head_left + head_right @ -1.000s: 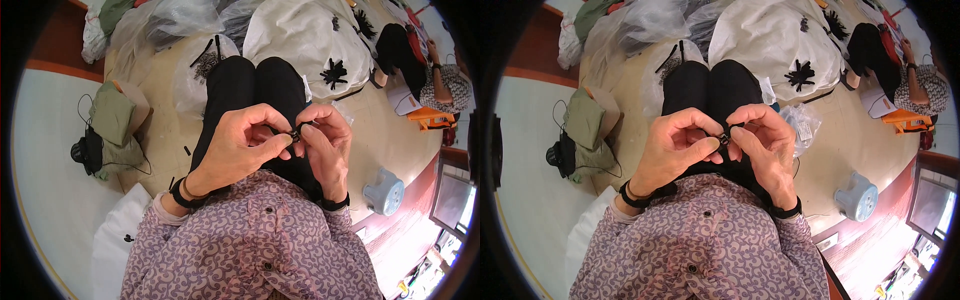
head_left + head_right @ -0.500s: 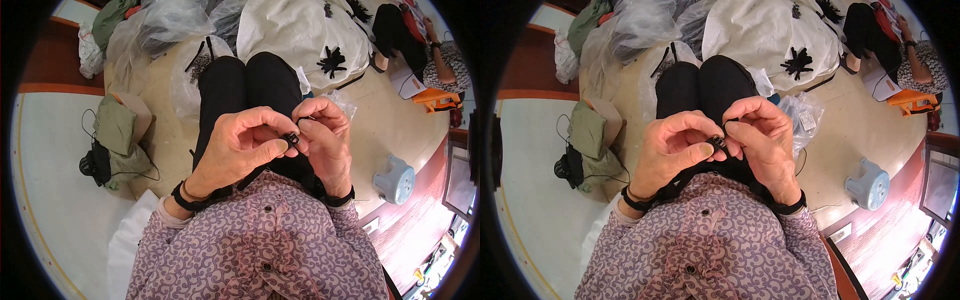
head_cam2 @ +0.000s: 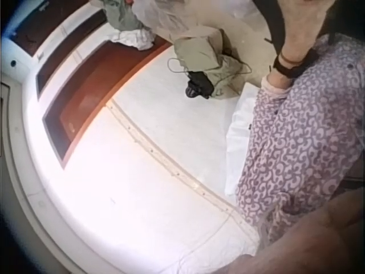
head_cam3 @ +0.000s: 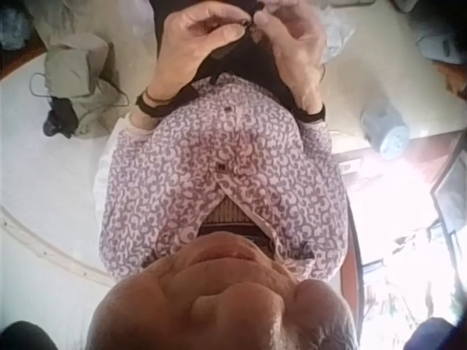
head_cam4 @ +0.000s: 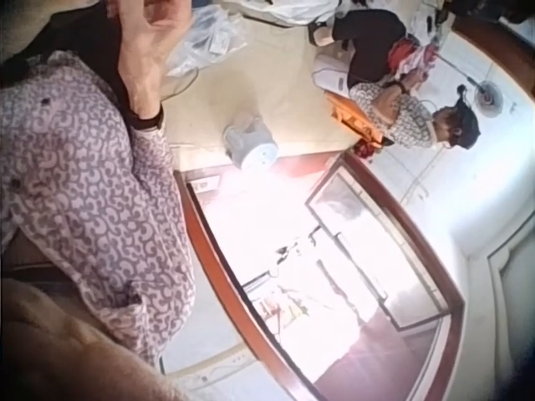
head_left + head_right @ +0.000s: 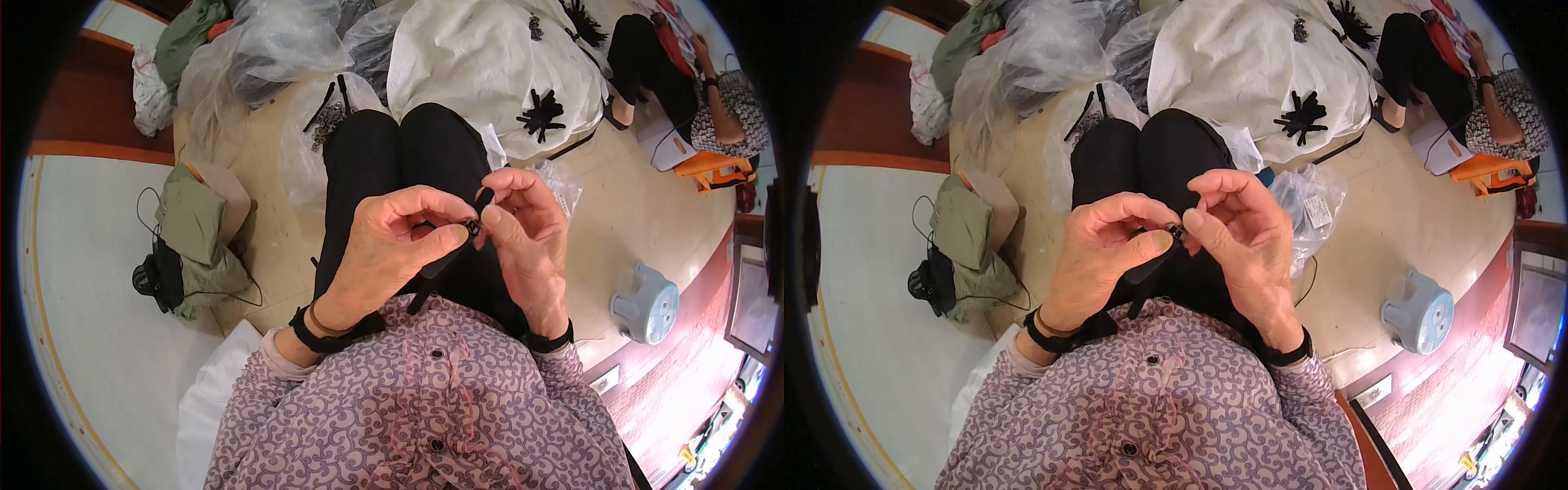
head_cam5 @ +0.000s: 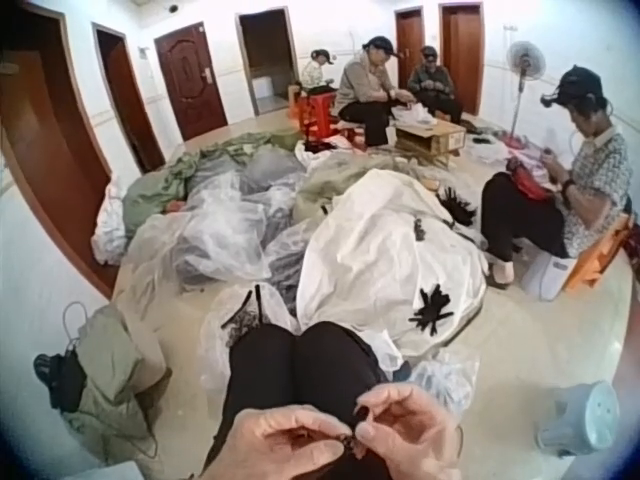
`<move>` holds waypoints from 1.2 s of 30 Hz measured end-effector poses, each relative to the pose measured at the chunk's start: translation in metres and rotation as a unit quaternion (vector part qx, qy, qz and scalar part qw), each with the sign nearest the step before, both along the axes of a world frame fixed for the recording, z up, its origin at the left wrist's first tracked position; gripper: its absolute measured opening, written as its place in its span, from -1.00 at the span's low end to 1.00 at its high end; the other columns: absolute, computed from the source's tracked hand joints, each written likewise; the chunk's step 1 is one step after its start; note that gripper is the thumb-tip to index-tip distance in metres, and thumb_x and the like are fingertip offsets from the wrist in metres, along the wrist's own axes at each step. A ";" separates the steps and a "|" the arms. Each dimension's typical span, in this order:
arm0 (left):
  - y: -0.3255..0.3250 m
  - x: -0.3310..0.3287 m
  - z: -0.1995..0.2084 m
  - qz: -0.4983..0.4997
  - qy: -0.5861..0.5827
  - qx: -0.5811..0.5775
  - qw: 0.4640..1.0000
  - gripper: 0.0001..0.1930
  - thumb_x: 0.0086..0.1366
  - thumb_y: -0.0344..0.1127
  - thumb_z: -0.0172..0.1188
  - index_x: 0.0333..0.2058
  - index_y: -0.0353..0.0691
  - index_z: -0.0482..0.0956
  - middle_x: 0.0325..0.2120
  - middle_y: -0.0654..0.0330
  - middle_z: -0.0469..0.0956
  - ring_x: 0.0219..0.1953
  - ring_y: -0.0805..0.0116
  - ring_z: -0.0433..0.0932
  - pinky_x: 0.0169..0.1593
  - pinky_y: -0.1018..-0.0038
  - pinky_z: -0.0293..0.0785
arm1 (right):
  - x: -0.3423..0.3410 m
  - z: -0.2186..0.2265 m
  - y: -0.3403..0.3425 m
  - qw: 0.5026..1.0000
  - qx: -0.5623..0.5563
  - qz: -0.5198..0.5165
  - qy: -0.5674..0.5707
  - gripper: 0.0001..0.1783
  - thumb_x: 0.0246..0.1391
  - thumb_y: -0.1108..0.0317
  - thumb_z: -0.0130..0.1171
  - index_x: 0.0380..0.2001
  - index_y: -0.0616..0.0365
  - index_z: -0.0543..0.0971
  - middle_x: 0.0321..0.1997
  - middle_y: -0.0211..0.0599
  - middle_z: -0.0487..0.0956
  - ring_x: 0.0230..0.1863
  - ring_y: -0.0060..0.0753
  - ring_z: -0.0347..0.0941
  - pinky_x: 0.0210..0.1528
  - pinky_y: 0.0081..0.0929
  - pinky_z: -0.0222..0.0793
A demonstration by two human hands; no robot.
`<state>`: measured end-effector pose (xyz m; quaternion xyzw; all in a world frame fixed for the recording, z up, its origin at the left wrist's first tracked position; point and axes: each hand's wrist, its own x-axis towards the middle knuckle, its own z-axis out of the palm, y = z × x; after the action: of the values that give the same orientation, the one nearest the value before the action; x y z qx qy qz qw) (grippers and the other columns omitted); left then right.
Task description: Manually assembling buckles and small fasteners onto black shoe straps.
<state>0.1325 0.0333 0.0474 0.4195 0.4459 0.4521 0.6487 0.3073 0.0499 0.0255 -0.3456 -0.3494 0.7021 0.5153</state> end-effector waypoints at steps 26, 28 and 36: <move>0.022 -0.002 -0.014 0.052 0.104 0.019 0.993 -0.84 0.24 -0.39 0.25 -0.40 -0.40 0.57 -0.59 0.23 0.58 -0.59 0.58 0.54 -0.54 0.66 0.44 | -0.013 -0.015 -0.009 0.997 0.019 0.073 0.008 -0.67 -0.02 0.69 0.28 -0.15 0.29 0.51 -0.16 -0.31 0.54 -0.10 -0.45 0.53 0.02 -0.51 0.48; 0.019 0.003 -0.015 0.078 0.105 0.053 0.990 -0.84 0.24 -0.41 0.24 -0.43 -0.41 0.55 -0.60 0.20 0.58 -0.64 0.57 0.52 -0.60 0.64 0.41 | -0.017 -0.011 -0.010 0.998 0.016 0.058 -0.007 -0.68 -0.02 0.68 0.29 -0.18 0.27 0.49 -0.21 -0.31 0.54 -0.18 -0.48 0.54 -0.12 -0.56 0.53; 0.016 0.016 -0.012 0.148 0.069 0.121 0.979 -0.85 0.27 -0.43 0.23 -0.43 -0.40 0.53 -0.64 0.21 0.56 -0.68 0.58 0.50 -0.65 0.65 0.38 | -0.027 0.000 -0.012 0.995 0.039 -0.038 -0.088 -0.79 0.02 0.69 0.21 -0.28 0.28 0.45 -0.29 -0.31 0.52 -0.42 -0.56 0.51 -0.41 -0.66 0.49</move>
<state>0.1480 0.0489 0.0350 0.4544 0.4888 0.5634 0.4870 0.2803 0.0378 0.0256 -0.3993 -0.4070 0.6346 0.5218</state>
